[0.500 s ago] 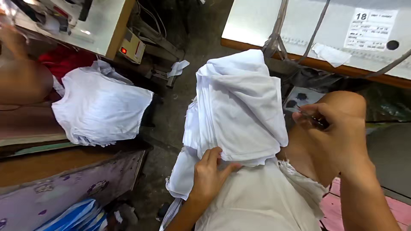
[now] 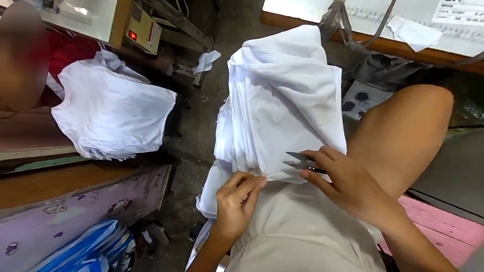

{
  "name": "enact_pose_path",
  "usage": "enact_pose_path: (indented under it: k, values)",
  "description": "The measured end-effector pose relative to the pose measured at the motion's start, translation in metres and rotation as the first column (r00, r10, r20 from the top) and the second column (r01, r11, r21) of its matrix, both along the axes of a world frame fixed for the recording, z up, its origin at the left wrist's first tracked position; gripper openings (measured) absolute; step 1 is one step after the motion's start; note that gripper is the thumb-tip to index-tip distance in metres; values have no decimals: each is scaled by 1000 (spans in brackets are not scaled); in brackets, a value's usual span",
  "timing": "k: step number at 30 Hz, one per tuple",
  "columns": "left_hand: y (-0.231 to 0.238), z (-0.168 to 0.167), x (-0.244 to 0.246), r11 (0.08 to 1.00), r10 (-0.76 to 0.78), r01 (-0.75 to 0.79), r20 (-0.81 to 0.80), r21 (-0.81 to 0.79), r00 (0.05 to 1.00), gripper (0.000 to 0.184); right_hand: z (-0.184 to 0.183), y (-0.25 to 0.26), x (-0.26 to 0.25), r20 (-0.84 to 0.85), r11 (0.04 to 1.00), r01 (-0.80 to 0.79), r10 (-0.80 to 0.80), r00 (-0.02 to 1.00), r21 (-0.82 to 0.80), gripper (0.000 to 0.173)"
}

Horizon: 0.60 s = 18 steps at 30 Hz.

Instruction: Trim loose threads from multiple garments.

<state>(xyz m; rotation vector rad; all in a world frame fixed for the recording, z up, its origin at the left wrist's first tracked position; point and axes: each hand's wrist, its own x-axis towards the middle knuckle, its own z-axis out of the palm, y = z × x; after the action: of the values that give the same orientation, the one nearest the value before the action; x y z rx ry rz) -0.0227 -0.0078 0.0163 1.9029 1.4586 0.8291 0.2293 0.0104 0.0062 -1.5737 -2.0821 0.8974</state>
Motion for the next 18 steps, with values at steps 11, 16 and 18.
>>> enact_pose_path:
  k: [11, 16, 18]
  values:
    - [-1, -7, 4, 998, 46, -26, 352, -61, 935, 18, 8, -23, -19, 71, 968, -133, 120, 990, 214, 43]
    - [-1, -7, 6, 997, 44, -18, 329, -80, 943, 19, 5, -24, -29, 62, 969, -96, 84, 994, 228, 40]
    - [-1, -6, 5, 999, 13, 0, 283, -45, 959, 21, 7, -26, -34, 58, 970, -63, 50, 997, 233, 39]
